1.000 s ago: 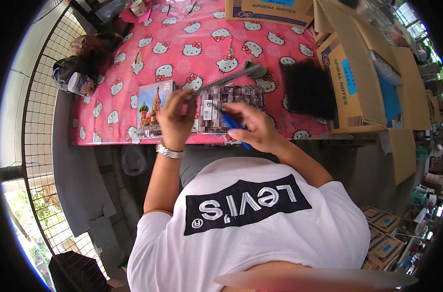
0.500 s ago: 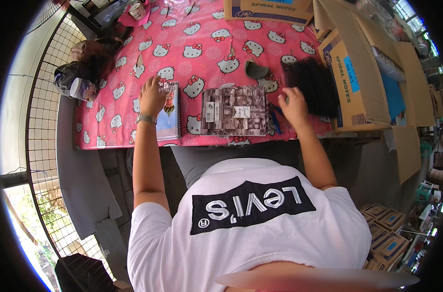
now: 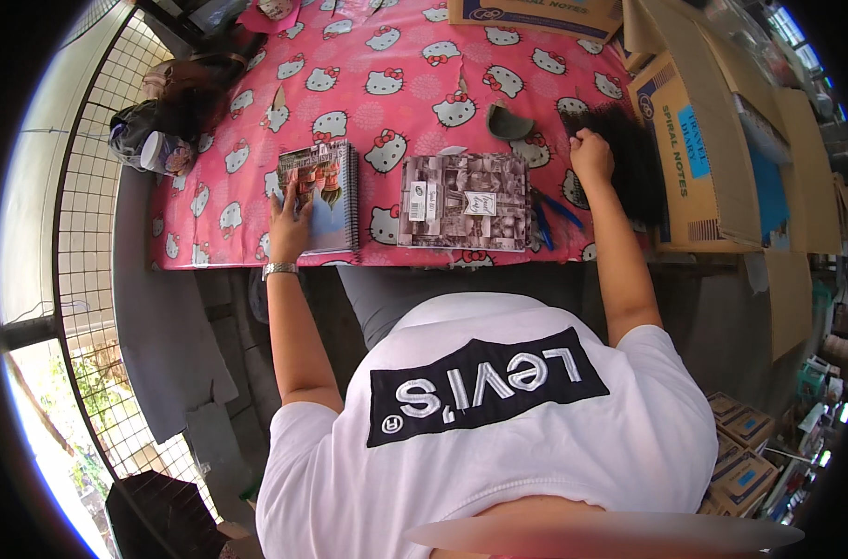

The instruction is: The person applies small rectangular stickers to the covers of spiral-bound notebooks using a green sponge-like tool. They handle multiple notebooks one at a time, placing each sticker on the front cover and smoothing it down. The person also uses a tape dispenser to seal a cardboard box at the end.

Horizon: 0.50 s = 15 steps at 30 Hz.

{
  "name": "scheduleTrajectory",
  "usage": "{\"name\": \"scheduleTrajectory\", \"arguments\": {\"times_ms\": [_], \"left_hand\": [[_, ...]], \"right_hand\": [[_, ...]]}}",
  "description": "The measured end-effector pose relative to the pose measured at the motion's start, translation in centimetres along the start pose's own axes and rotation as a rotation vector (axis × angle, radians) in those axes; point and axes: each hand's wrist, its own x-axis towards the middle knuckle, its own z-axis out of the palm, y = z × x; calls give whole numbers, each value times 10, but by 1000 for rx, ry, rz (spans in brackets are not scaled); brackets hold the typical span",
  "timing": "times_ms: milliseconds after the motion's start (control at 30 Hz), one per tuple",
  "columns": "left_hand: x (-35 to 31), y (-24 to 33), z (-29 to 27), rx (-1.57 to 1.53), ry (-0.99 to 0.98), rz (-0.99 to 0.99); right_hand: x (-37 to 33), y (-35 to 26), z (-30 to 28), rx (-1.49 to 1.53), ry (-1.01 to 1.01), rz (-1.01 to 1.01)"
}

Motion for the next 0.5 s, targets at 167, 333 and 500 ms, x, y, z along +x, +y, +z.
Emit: {"name": "scheduleTrajectory", "arguments": {"times_ms": [167,333,500], "left_hand": [[-2,-2,-6,-69,-21,32],[8,55,-2,87,268,243],[-73,223,29,-102,-220,999]], "right_hand": [[10,29,-11,397,124,3],[-1,7,-33,1075,-243,277],[-18,-30,-54,1424,-455,211]]}}
